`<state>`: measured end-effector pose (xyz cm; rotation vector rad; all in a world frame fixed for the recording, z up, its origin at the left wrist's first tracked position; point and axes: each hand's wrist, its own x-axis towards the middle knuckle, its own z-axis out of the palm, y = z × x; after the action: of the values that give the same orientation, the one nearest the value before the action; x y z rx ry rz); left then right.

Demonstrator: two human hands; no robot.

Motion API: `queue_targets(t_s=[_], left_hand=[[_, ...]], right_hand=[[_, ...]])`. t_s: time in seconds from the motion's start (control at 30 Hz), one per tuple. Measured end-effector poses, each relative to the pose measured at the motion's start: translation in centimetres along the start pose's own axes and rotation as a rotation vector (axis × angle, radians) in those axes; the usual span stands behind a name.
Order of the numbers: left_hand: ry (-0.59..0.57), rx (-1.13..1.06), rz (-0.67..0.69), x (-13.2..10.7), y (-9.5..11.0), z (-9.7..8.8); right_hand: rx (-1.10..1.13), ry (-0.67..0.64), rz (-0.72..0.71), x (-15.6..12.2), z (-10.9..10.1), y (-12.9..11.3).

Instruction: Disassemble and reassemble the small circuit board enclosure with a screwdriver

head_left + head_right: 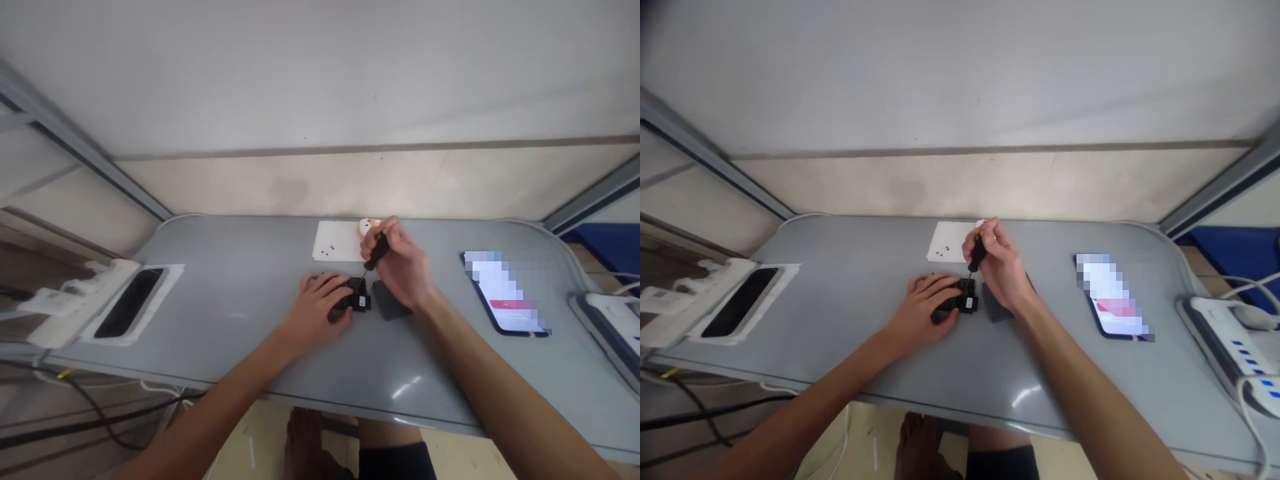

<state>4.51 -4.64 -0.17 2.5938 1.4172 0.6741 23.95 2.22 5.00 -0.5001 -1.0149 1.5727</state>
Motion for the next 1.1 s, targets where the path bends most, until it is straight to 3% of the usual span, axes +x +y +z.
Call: queue_targets(t_s=[0.13, 0.33, 0.53, 0.67, 0.87, 1.1], left_hand=[[-0.003, -0.014, 0.006, 0.0, 0.1, -0.1], [-0.014, -0.037, 0.014, 0.0, 0.0, -0.3], [0.009, -0.032, 0.041, -0.2, -0.3, -0.1], [-0.001, -0.020, 0.042, -0.2, -0.5, 0.1], [-0.010, -0.026, 0.041, -0.2, -0.5, -0.1], [-0.007, -0.025, 0.043, -0.1, -0.5, 0.2]], right_hand=[[0.045, -0.068, 0.071, 0.1, 0.3, -0.1], [0.127, 0.043, 0.064, 0.0, 0.4, 0.1], [0.077, -0.035, 0.000, 0.3, -0.4, 0.2], [0.087, -0.088, 0.055, 0.3, -0.4, 0.2], [0.141, 0.016, 0.068, 0.0, -0.4, 0.2], [0.066, -0.013, 0.028, 0.6, -1.1, 0.2]])
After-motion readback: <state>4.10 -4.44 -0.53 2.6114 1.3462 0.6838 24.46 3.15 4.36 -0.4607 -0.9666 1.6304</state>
